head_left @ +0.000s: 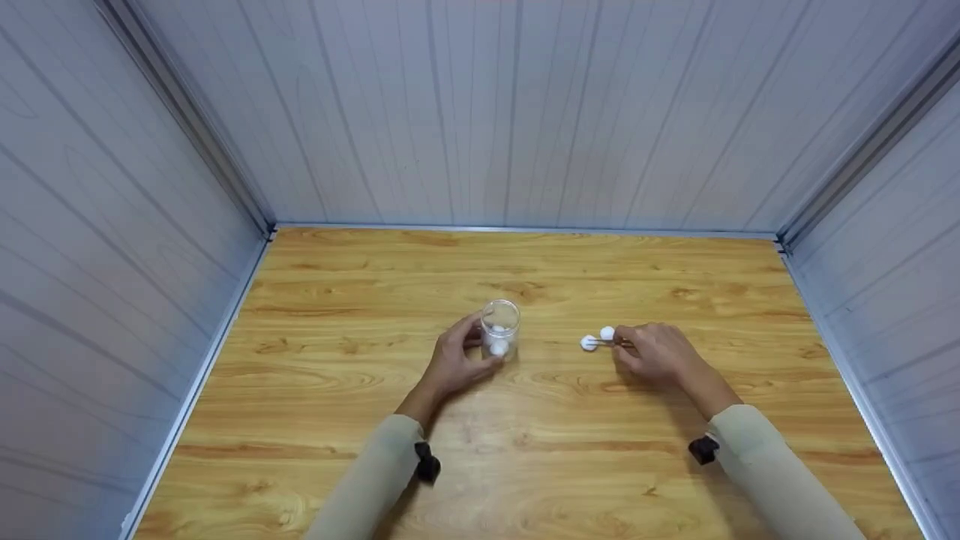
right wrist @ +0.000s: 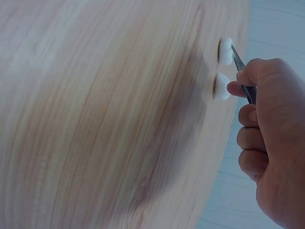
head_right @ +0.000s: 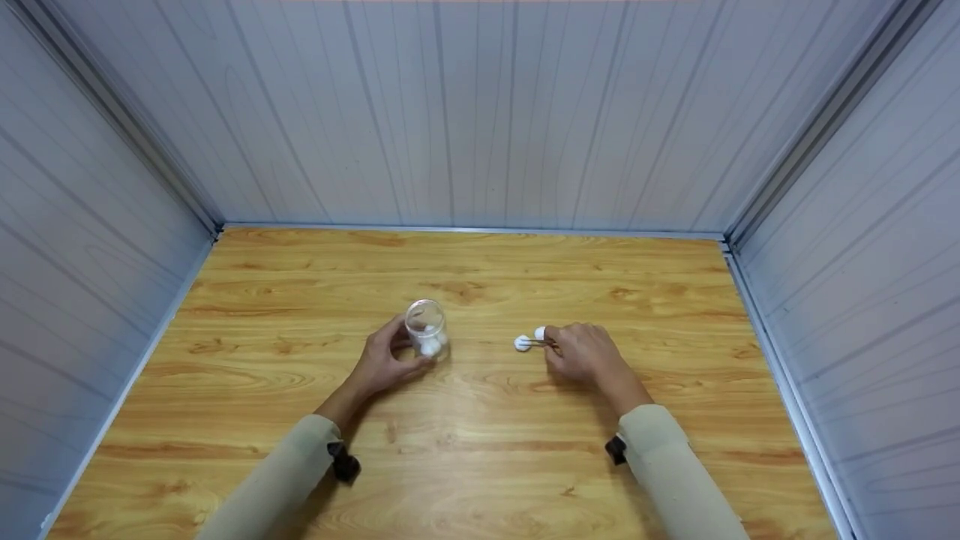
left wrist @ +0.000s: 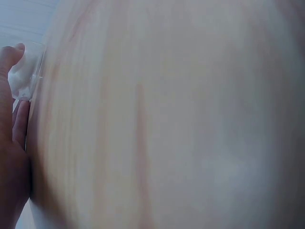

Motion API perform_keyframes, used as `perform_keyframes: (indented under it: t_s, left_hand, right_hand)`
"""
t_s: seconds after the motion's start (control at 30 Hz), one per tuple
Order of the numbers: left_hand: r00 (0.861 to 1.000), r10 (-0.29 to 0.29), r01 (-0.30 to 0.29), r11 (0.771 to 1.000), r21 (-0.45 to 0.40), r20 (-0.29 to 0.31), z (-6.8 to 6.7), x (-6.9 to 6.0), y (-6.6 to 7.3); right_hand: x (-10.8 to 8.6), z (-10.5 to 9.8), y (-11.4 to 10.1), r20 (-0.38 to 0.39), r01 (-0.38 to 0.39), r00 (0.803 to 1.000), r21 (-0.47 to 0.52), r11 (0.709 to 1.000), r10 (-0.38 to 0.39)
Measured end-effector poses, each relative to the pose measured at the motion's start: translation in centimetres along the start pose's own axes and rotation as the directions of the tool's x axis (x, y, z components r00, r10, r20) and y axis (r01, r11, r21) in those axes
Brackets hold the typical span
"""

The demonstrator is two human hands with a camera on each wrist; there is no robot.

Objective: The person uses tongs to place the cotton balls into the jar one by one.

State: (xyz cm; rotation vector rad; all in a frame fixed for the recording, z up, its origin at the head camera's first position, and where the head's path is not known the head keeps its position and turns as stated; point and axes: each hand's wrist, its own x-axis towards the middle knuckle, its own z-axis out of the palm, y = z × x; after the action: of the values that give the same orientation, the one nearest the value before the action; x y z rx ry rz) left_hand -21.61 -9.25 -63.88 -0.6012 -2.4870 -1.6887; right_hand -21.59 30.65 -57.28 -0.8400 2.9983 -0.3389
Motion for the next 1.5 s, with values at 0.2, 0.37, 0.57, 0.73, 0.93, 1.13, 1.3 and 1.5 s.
perform_keyframes:
  t_s: [0.2, 0.37, 0.57, 0.73, 0.93, 1.13, 1.3, 1.5]
  left_hand:
    - [1.000, 0.011, -0.011, 1.000, -0.002, -0.010, 0.0, 0.0, 0.0]
    - [1.000, -0.002, 0.002, 1.000, 0.005, 0.003, 0.0, 0.0, 0.1]
    - [1.000, -0.006, 0.006, 1.000, 0.001, 0.004, 0.0, 0.0, 0.1]
    - [1.000, 0.014, -0.014, 1.000, -0.002, 0.002, 0.0, 0.0, 0.2]
    - [1.000, 0.012, -0.012, 1.000, 0.010, 0.010, -0.1, 0.0, 0.1]
    - [1.000, -0.005, 0.005, 1.000, 0.007, 0.019, -0.1, -0.1, 0.0]
    - [1.000, -0.002, 0.002, 1.000, 0.005, 0.015, -0.2, -0.1, 0.1]
    - [1.000, 0.006, -0.006, 1.000, -0.005, 0.006, -0.1, -0.1, 0.1]
  right_hand:
    - [0.0, 0.1, 0.1, -0.012, 0.013, 1.000, 0.003, 1.000, -0.013]
    - [0.0, 0.0, 0.0, -0.019, 0.019, 1.000, 0.017, 1.000, -0.019]
    - [0.0, 0.0, -0.1, -0.026, 0.030, 0.999, 0.021, 0.999, -0.030]
    - [0.0, 0.0, -0.2, -0.017, 0.024, 1.000, 0.023, 0.999, -0.024]
    - [0.1, -0.3, -0.3, -0.032, 0.022, 0.999, 0.012, 1.000, -0.021]
    - [0.3, -0.8, -0.3, -0.032, 0.017, 0.999, 0.021, 1.000, -0.016]
    - [0.4, -1.2, -0.2, -0.042, 0.034, 0.999, 0.017, 0.999, -0.033]
    - [0.5, -1.7, 0.0, -0.076, 0.066, 0.995, 0.011, 0.998, -0.065]
